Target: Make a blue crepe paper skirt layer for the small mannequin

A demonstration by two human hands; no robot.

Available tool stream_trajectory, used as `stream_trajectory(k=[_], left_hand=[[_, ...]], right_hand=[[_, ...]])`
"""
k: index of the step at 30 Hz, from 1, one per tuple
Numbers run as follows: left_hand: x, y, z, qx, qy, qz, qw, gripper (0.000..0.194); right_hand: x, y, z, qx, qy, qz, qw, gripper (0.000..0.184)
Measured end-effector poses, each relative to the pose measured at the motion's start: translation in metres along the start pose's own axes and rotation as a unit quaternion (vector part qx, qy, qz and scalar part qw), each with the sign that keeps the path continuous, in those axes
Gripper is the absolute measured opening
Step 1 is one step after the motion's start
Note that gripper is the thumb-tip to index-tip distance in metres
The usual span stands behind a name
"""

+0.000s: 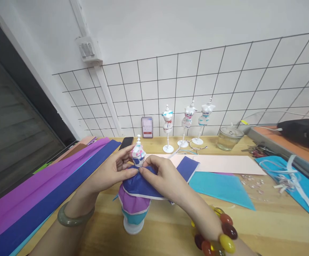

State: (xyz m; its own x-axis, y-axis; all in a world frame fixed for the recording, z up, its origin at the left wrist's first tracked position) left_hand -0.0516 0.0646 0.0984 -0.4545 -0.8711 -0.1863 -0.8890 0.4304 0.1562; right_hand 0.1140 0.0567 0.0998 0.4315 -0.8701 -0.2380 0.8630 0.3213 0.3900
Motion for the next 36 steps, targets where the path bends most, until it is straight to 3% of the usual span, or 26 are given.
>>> stream_trajectory(k=[5, 13, 26, 32, 36], left_hand=[[-0.002, -0.001, -0.002, -0.005, 0.008, -0.039, 0.999, 0.063], [-0.004, 0.001, -0.004, 0.028, -0.007, -0.003, 1.0, 0.047], [-0.001, 0.003, -0.005, 0.018, -0.015, 0.03, 0.999, 0.048], [-0.001, 0.005, -0.001, 0.027, -0.021, 0.036, 0.999, 0.05], [-0.001, 0.004, -0.002, 0.027, -0.023, 0.032, 0.999, 0.047]], right_hand=[[-0.001, -0.003, -0.001, 0.002, -0.004, -0.003, 1.0, 0.017], [0.0, 0.004, -0.003, -0.066, -0.015, 0.031, 0.997, 0.016], [0.01, 0.008, 0.013, 0.107, 0.032, 0.03, 0.993, 0.015], [0.017, 0.003, 0.028, 0.189, 0.1, 0.022, 0.977, 0.012], [0.016, 0.003, 0.028, 0.183, 0.083, 0.029, 0.979, 0.014]])
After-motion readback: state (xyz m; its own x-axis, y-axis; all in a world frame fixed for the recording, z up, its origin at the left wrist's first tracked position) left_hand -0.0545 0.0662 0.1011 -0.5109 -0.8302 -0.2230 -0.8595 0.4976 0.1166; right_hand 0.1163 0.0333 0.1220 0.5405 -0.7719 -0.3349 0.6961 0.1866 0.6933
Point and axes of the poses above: each hand's wrist, its own x-axis away from the middle knuckle, its own y-axis out of the back of the hand, z = x × y, the point moved 3 cm from there along -x, towards the middle knuckle, and after that the axes turned 2 degrees about -x, right-handed, at the moved point
